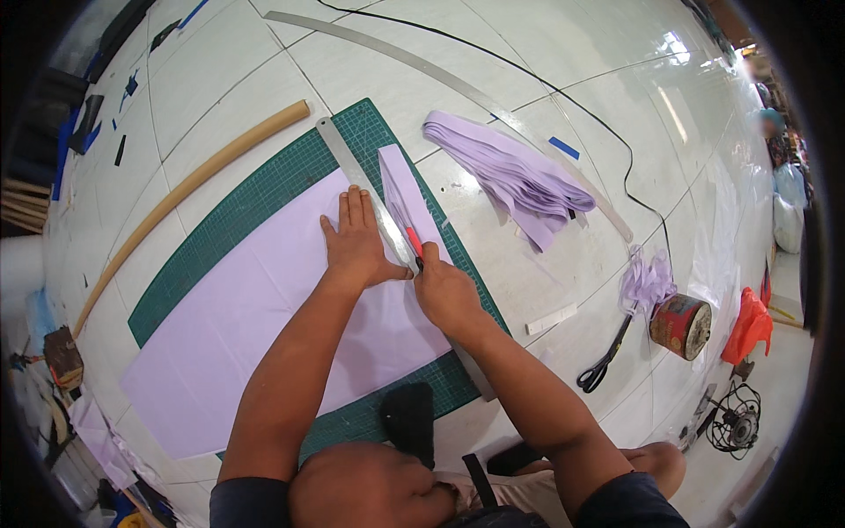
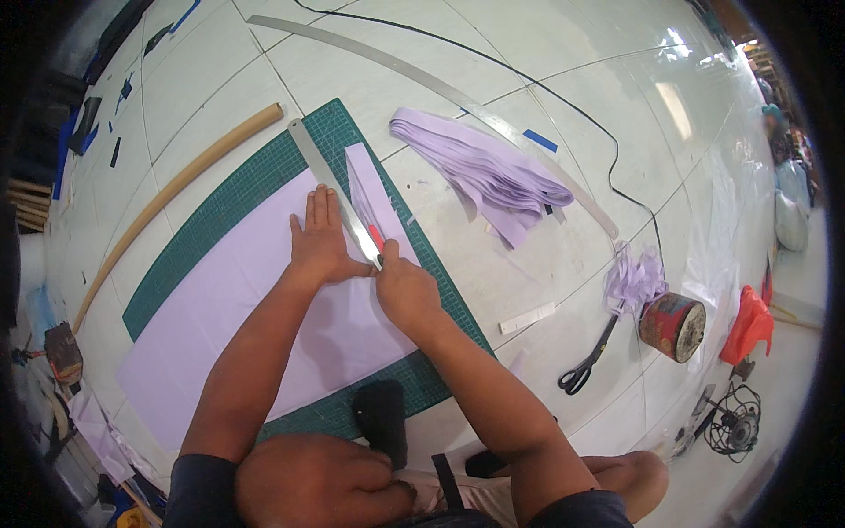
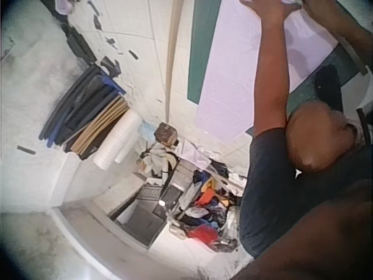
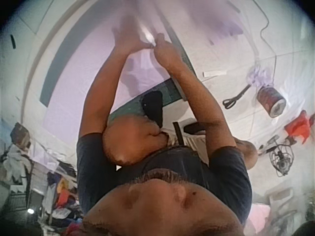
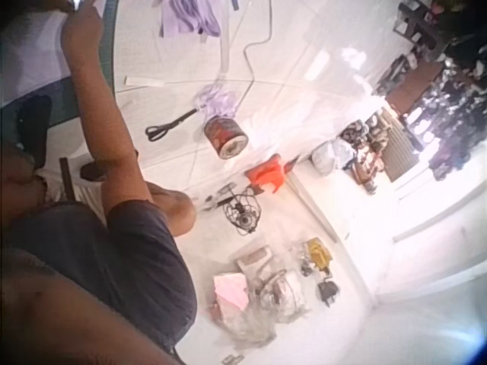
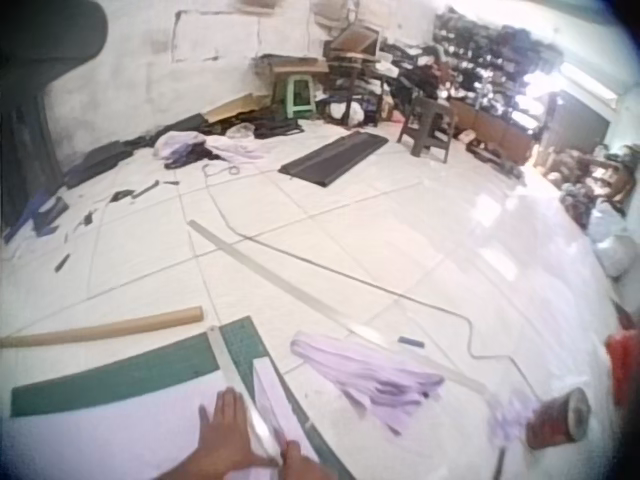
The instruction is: The person cuts strips of white fabric from a larger piece using a utility knife and a metal ruler on a green cutting mat.
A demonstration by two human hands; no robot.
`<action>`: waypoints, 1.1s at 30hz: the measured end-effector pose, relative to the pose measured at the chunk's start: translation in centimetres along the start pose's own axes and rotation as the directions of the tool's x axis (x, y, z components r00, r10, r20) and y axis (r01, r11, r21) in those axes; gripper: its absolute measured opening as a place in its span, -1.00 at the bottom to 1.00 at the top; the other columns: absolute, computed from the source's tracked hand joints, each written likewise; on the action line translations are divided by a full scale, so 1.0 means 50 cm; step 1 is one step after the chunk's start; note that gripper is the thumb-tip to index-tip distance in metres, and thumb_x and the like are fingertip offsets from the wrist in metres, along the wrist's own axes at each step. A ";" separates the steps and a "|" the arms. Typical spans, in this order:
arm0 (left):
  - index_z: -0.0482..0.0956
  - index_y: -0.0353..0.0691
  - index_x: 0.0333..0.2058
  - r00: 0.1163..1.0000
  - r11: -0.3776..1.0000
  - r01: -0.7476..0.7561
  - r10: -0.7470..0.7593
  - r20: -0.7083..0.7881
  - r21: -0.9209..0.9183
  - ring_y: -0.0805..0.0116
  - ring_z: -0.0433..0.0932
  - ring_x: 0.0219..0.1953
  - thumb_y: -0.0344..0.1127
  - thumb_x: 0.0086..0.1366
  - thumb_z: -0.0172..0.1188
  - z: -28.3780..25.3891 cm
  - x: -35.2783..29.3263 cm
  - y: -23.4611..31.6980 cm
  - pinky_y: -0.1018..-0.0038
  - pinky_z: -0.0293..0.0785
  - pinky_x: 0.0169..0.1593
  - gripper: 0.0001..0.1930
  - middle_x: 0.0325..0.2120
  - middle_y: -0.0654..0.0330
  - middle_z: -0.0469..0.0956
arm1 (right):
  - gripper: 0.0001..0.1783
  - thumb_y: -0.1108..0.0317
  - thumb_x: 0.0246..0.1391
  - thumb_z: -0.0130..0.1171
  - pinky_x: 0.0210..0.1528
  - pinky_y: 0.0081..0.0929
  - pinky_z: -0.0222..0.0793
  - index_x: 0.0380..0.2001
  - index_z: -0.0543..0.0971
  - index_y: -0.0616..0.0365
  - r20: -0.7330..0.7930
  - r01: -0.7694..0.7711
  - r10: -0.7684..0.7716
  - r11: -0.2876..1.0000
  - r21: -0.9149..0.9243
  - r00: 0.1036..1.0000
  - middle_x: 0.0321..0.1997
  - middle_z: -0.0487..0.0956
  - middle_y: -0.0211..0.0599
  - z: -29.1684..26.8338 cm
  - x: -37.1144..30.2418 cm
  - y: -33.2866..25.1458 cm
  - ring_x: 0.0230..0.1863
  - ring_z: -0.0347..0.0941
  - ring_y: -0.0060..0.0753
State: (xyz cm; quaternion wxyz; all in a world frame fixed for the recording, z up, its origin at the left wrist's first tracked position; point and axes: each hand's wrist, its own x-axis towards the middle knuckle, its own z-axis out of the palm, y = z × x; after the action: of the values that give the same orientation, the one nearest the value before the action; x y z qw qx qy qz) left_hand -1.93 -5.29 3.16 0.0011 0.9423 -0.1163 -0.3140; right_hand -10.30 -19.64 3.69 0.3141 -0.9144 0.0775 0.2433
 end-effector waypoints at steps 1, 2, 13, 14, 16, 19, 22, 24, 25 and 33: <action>-0.30 -0.45 0.43 1.000 1.000 0.004 -0.004 -0.007 -0.003 -0.02 -0.33 0.54 0.37 -0.33 0.52 0.002 0.001 0.002 -0.20 -0.12 0.43 0.59 0.49 -0.13 -0.31 | -0.75 0.33 0.26 -0.03 -0.23 0.11 0.47 -0.10 0.28 0.24 -0.007 0.005 -0.005 1.000 -0.002 1.000 -0.37 0.63 0.16 0.002 0.000 0.000 -0.33 0.59 0.26; -0.30 -0.44 0.43 1.000 1.000 0.008 -0.008 -0.014 -0.007 -0.01 -0.33 0.54 0.36 -0.34 0.53 0.004 0.004 0.003 -0.20 -0.12 0.43 0.59 0.49 -0.12 -0.31 | -0.76 0.33 0.25 -0.03 -0.24 0.09 0.48 -0.11 0.28 0.24 -0.032 0.033 -0.033 0.999 -0.008 0.999 -0.37 0.63 0.15 0.007 0.002 0.001 -0.33 0.60 0.24; -0.32 -0.47 0.43 0.999 1.000 0.000 -0.001 -0.048 -0.011 -0.05 -0.29 0.53 0.32 -0.34 0.54 0.012 0.003 0.001 -0.25 -0.10 0.41 0.59 0.49 -0.15 -0.29 | -0.80 0.36 0.22 -0.05 -0.21 0.08 0.48 -0.17 0.27 0.24 -0.034 0.099 -0.099 0.995 -0.020 0.994 -0.37 0.62 0.14 0.019 0.022 -0.008 -0.28 0.60 0.27; -0.33 -0.46 0.43 0.999 1.000 -0.003 0.002 -0.054 -0.015 -0.05 -0.30 0.53 0.33 -0.34 0.53 0.014 0.006 0.003 -0.25 -0.10 0.41 0.60 0.49 -0.15 -0.29 | -0.81 0.37 0.23 -0.04 -0.22 0.07 0.49 -0.17 0.28 0.24 -0.023 0.087 -0.088 0.996 -0.037 0.996 -0.37 0.63 0.13 0.015 0.020 -0.007 -0.29 0.61 0.24; -0.33 -0.45 0.43 0.999 1.000 -0.005 0.005 -0.044 -0.003 -0.04 -0.30 0.54 0.35 -0.33 0.52 0.009 0.008 0.006 -0.24 -0.11 0.41 0.60 0.49 -0.14 -0.30 | -0.82 0.38 0.23 -0.04 -0.23 0.03 0.51 -0.16 0.31 0.24 -0.003 0.063 -0.063 0.995 -0.073 0.998 -0.37 0.64 0.10 0.007 0.014 -0.002 -0.29 0.63 0.19; -0.32 -0.43 0.44 1.000 0.999 0.012 -0.012 -0.024 0.037 -0.03 -0.29 0.54 0.37 -0.33 0.51 0.003 0.001 0.005 -0.23 -0.09 0.41 0.59 0.49 -0.13 -0.29 | -0.81 0.37 0.26 -0.09 -0.18 0.08 0.49 -0.13 0.30 0.24 0.100 0.011 -0.004 0.998 -0.069 0.995 -0.34 0.64 0.13 -0.004 -0.066 0.032 -0.27 0.62 0.23; -0.29 -0.41 0.44 0.998 0.999 0.021 -0.019 -0.054 0.047 -0.01 -0.26 0.54 0.36 -0.35 0.52 0.004 0.008 0.007 -0.21 -0.05 0.41 0.58 0.49 -0.11 -0.27 | -0.79 0.36 0.27 -0.13 -0.16 0.09 0.48 -0.10 0.28 0.25 0.204 -0.061 0.085 0.991 -0.120 0.975 -0.31 0.64 0.15 -0.013 -0.178 0.080 -0.24 0.61 0.23; -0.28 -0.41 0.44 0.998 0.999 0.022 -0.019 -0.057 0.048 -0.01 -0.25 0.53 0.36 -0.36 0.52 0.012 0.009 0.008 -0.20 -0.03 0.41 0.58 0.49 -0.11 -0.27 | -0.79 0.37 0.26 -0.12 -0.17 0.09 0.48 -0.10 0.28 0.24 0.236 -0.118 0.145 0.985 -0.126 0.961 -0.31 0.64 0.15 -0.016 -0.253 0.118 -0.24 0.61 0.22; -0.27 -0.41 0.44 0.999 0.999 0.027 -0.025 -0.044 0.046 0.00 -0.24 0.53 0.38 -0.36 0.51 0.002 0.004 0.012 -0.19 -0.01 0.41 0.58 0.49 -0.11 -0.27 | -0.79 0.38 0.25 -0.12 -0.17 0.09 0.48 -0.10 0.27 0.23 0.245 -0.140 0.167 0.982 -0.126 0.955 -0.31 0.64 0.15 -0.018 -0.283 0.133 -0.24 0.61 0.22; -0.27 -0.40 0.44 0.999 0.994 0.037 -0.034 -0.025 0.105 -0.01 -0.25 0.53 0.44 -0.38 0.49 0.008 0.009 0.010 -0.16 -0.09 0.44 0.60 0.49 -0.10 -0.28 | -0.76 0.40 0.20 -0.03 -0.29 0.14 0.45 -0.08 0.30 0.18 0.200 -0.192 0.225 0.966 -0.172 0.954 -0.40 0.61 0.13 -0.033 -0.445 0.194 -0.35 0.57 0.28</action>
State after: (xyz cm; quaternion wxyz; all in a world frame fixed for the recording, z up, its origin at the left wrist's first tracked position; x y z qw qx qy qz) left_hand -1.91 -5.87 2.61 -0.0530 0.9465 -0.1159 -0.2966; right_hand -31.87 -28.59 10.59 0.2232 -0.8899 0.1201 0.3792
